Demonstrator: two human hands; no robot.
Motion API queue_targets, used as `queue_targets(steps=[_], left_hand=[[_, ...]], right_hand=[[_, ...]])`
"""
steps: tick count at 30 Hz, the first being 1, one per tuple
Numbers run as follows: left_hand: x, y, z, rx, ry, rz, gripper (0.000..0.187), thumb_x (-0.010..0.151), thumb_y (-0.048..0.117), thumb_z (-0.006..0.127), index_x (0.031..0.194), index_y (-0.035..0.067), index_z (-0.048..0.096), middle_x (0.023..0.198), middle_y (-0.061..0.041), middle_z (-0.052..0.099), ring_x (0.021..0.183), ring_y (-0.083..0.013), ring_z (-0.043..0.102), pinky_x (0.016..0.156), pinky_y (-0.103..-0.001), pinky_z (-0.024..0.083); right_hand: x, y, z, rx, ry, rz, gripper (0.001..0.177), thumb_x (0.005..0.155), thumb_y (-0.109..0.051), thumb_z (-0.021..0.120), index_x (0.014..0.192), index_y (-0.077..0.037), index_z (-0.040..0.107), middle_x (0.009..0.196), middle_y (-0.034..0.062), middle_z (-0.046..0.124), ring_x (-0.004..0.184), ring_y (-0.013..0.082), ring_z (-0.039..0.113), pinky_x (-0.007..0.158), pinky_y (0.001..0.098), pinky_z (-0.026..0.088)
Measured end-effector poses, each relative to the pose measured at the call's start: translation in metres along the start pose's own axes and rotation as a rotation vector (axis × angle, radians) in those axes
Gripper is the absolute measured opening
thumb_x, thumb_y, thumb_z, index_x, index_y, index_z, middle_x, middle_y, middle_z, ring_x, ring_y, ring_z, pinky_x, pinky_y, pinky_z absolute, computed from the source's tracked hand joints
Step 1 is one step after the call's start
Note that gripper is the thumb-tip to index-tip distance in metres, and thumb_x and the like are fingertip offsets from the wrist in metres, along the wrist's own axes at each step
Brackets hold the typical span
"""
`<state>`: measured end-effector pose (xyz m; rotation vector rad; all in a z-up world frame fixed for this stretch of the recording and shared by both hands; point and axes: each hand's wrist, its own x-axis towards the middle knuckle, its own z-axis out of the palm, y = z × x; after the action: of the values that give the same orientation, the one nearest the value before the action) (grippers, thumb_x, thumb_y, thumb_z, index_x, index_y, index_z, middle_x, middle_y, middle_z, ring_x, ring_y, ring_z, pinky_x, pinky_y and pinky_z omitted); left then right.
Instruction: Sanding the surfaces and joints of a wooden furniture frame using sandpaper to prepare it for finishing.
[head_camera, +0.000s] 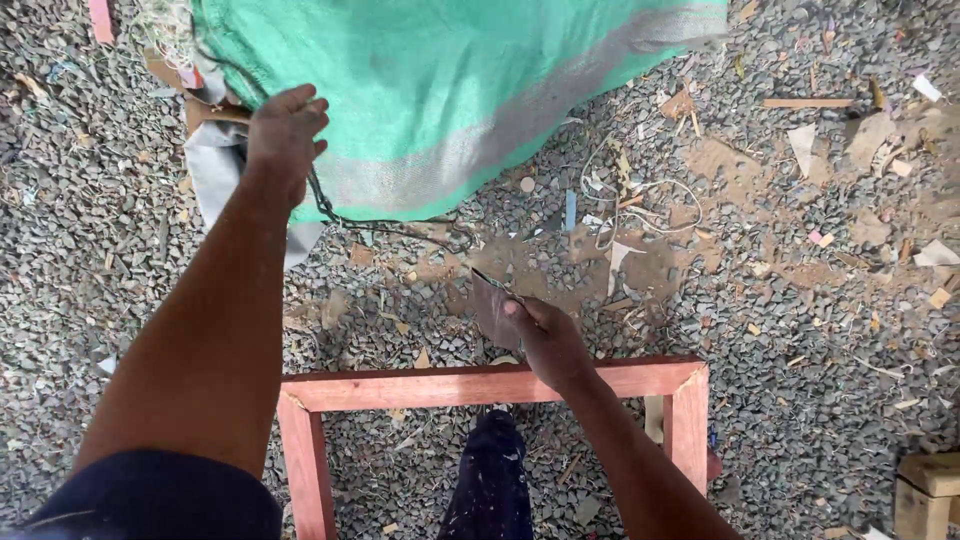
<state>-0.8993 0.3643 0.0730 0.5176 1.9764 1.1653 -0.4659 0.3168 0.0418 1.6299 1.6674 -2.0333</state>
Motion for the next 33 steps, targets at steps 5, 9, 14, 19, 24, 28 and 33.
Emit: queue_targets(steps=[5, 9, 14, 19, 24, 28, 33], left_hand=[[-0.082, -0.054, 0.080, 0.075, -0.258, -0.353, 0.053, 0.106, 0.023, 0.057, 0.154, 0.005, 0.045, 0.146, -0.026, 0.053, 0.136, -0.0390, 0.054, 0.109, -0.049, 0.050], [-0.171, -0.066, 0.145, -0.179, -0.336, -0.535, 0.055, 0.107, 0.023, 0.055, 0.156, 0.002, 0.040, 0.147, -0.025, 0.058, 0.138, -0.0414, 0.054, 0.115, -0.055, 0.043], [-0.293, -0.060, 0.212, -0.194, -0.592, -0.709, 0.072, 0.107, 0.055, 0.046, 0.154, 0.000, 0.045, 0.150, -0.029, 0.051, 0.140, -0.0446, 0.050, 0.118, -0.057, 0.043], [-0.379, -0.097, 0.253, -0.037, -0.823, -0.724, 0.068, 0.100, 0.052, 0.053, 0.148, 0.003, 0.050, 0.142, -0.025, 0.056, 0.130, -0.0403, 0.057, 0.109, -0.054, 0.049], [-0.437, -0.152, 0.290, 0.010, -0.860, -0.825, 0.033, 0.090, 0.031, 0.073, 0.109, 0.005, 0.072, 0.108, -0.014, 0.077, 0.103, -0.0286, 0.075, 0.088, -0.044, 0.063], [-0.463, -0.142, 0.314, 0.375, -0.979, -0.514, 0.025, 0.087, 0.029, 0.068, 0.091, 0.007, 0.078, 0.079, -0.002, 0.069, 0.074, -0.0130, 0.058, 0.066, -0.033, 0.044], [-0.498, -0.166, 0.330, 0.353, -1.046, -0.288, 0.027, 0.086, 0.026, 0.068, 0.066, 0.013, 0.056, 0.065, 0.005, 0.048, 0.065, -0.0115, 0.043, 0.062, -0.035, 0.034]], right_hand=[[0.021, 0.040, 0.002, 0.071, 0.035, 0.010, 0.050, 0.111, -0.041, 0.048, 0.150, -0.010, 0.057, 0.112, 0.0311, 0.071, 0.075, 0.0293, 0.067, 0.062, 0.0443, 0.052], [-0.011, 0.008, -0.014, 0.143, 0.079, 0.023, 0.052, 0.111, -0.037, 0.047, 0.152, -0.005, 0.052, 0.107, 0.0283, 0.073, 0.068, 0.0201, 0.061, 0.056, 0.0396, 0.049], [-0.070, 0.046, -0.031, 0.230, 0.252, 0.202, 0.058, 0.109, -0.039, 0.052, 0.153, -0.001, 0.046, 0.085, 0.0203, 0.072, 0.056, 0.0165, 0.055, 0.049, 0.0392, 0.046], [-0.150, 0.107, -0.034, 0.279, 0.369, 0.298, 0.039, 0.102, -0.035, 0.053, 0.127, -0.007, 0.065, 0.092, 0.0163, 0.073, 0.079, 0.0248, 0.070, 0.067, 0.0413, 0.054], [-0.220, 0.181, -0.028, 0.938, 0.431, 0.096, 0.053, 0.092, -0.030, 0.066, 0.133, 0.004, 0.067, 0.108, 0.0164, 0.077, 0.096, 0.0242, 0.073, 0.076, 0.0393, 0.061], [-0.263, 0.199, -0.039, 0.367, 0.521, 0.533, 0.023, 0.097, -0.034, 0.060, 0.090, -0.013, 0.066, 0.077, 0.0032, 0.063, 0.071, 0.0160, 0.056, 0.062, 0.0348, 0.039], [-0.297, 0.224, -0.044, 0.408, 0.591, 0.442, 0.038, 0.095, -0.028, 0.064, 0.066, -0.019, 0.041, 0.058, -0.0043, 0.037, 0.054, 0.0114, 0.035, 0.052, 0.0361, 0.024]])
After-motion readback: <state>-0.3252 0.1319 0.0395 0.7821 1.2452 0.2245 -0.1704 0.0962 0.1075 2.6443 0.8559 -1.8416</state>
